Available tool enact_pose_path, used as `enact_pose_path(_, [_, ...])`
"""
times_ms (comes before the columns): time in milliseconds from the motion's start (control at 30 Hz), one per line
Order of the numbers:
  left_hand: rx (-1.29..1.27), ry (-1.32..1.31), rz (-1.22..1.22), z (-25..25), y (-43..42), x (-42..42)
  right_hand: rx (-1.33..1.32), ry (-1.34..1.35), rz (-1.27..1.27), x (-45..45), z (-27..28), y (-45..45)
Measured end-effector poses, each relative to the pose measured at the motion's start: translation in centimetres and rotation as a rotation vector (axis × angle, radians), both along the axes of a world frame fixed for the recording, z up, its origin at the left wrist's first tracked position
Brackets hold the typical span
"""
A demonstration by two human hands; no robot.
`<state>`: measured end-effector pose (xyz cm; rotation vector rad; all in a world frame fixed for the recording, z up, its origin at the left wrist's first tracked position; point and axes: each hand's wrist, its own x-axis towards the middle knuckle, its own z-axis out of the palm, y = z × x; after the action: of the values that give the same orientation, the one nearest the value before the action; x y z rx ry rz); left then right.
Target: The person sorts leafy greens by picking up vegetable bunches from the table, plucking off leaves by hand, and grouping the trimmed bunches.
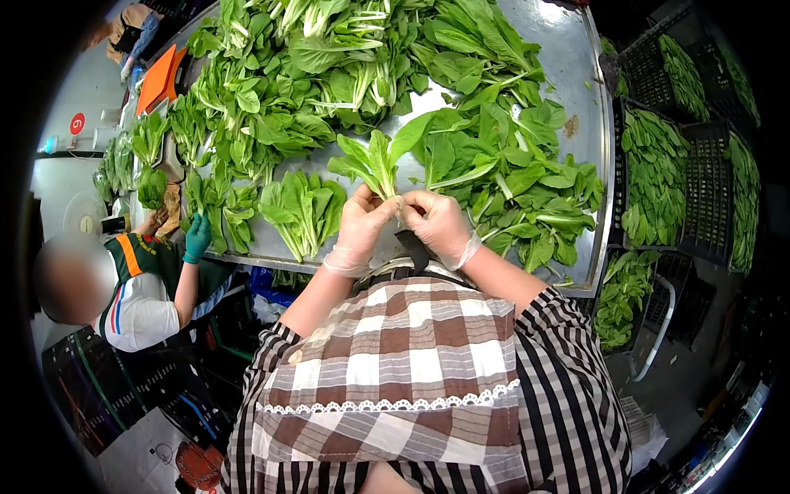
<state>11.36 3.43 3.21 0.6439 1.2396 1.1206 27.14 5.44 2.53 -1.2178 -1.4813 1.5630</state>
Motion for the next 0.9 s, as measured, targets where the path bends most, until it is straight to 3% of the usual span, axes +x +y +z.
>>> enact_pose_path(33, [-0.007, 0.006, 0.003, -0.3, 0.0, -0.2, 0.069, -0.012, -0.008, -0.1, -0.3, -0.1])
enact_pose_path(133, [-0.011, -0.075, 0.007, -1.2, -0.4, -1.0, -0.354, 0.326, -0.024, 0.1, -1.2, 0.2])
enact_pose_path(233, [0.008, -0.232, -0.047, -1.8, -0.7, -1.5, -0.596, 0.413, 0.105, 0.6, -0.3, 1.1])
enact_pose_path(367, [-0.03, -0.431, -0.1, -1.3, -1.0, -1.3, -0.577, 0.477, 0.232, 0.1, -2.6, 0.7])
enact_pose_path(467, [-0.047, -0.514, -0.102, -1.6, -1.2, -1.3, -0.571, 0.489, 0.165, -0.4, -1.3, 0.6])
enact_pose_path(667, [-0.022, -0.153, -0.122, -1.3, -0.7, -1.3, -0.52, 0.437, 0.094, 0.1, -1.2, 0.5])
enact_pose_path(900, [-0.072, 0.029, -0.036, -1.3, -0.6, -1.4, -0.515, 0.492, -0.059, -0.1, -1.7, -0.2])
